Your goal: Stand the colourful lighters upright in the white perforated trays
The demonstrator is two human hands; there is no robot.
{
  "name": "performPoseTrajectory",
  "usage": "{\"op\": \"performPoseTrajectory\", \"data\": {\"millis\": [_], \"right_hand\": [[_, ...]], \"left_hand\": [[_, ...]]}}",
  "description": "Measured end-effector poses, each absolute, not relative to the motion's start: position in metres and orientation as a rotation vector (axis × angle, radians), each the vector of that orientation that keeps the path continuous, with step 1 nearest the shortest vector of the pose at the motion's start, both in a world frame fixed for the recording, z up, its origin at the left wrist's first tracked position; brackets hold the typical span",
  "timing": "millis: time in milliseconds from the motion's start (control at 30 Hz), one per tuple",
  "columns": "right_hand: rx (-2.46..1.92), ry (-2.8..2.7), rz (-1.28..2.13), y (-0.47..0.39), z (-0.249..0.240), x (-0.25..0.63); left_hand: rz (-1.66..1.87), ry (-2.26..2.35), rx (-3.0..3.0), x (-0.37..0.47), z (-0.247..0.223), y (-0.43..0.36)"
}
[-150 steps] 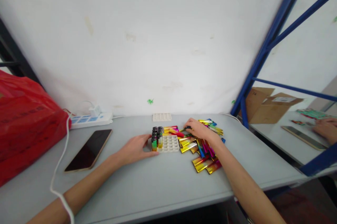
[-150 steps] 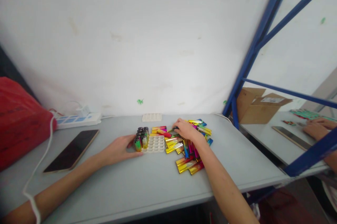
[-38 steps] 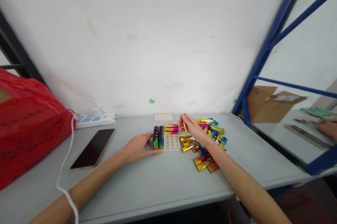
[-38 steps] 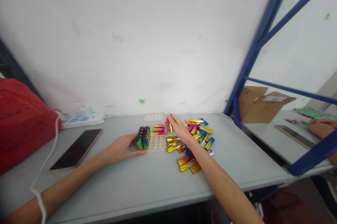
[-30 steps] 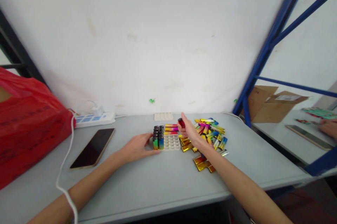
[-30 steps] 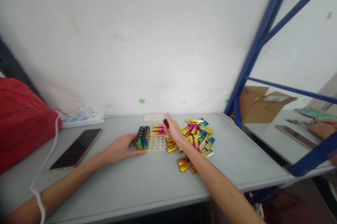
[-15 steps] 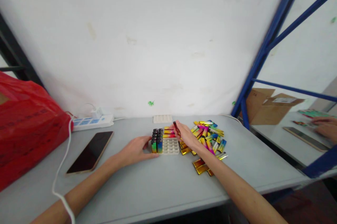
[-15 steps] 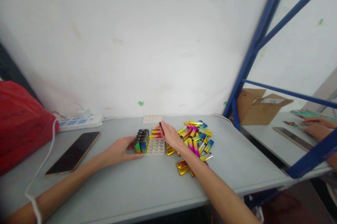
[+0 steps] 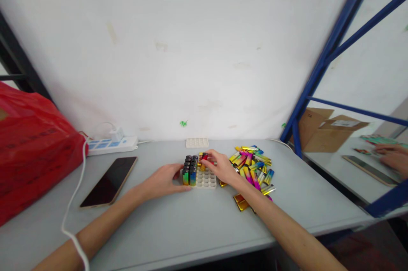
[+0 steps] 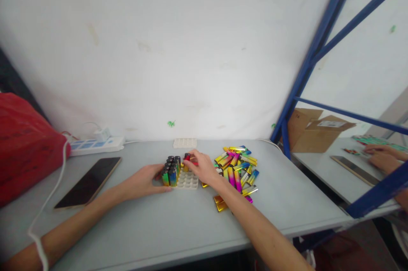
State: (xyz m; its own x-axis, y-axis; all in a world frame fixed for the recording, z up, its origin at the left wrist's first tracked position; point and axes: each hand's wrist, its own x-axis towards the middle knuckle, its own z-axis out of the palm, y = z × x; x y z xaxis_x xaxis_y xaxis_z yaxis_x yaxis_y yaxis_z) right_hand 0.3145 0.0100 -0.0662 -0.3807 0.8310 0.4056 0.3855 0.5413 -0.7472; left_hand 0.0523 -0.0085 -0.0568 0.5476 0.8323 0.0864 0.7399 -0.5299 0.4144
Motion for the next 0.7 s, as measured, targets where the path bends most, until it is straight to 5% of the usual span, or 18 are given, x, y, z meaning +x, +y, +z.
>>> {"op": "performPoseTrajectory", "data": {"millis": [267,700], "right_hand": [[-0.924,-2.122,0.408,0.015,-0.071,0.306],[-0.947,-2.309,0.4,0.011,-0.054,0.321]], "left_hand": [[0.396,1.314,2.456,0.053,-0.057,-0.011],[0.397,1.308,2.469,0.053,-0.057,-0.01]]}}
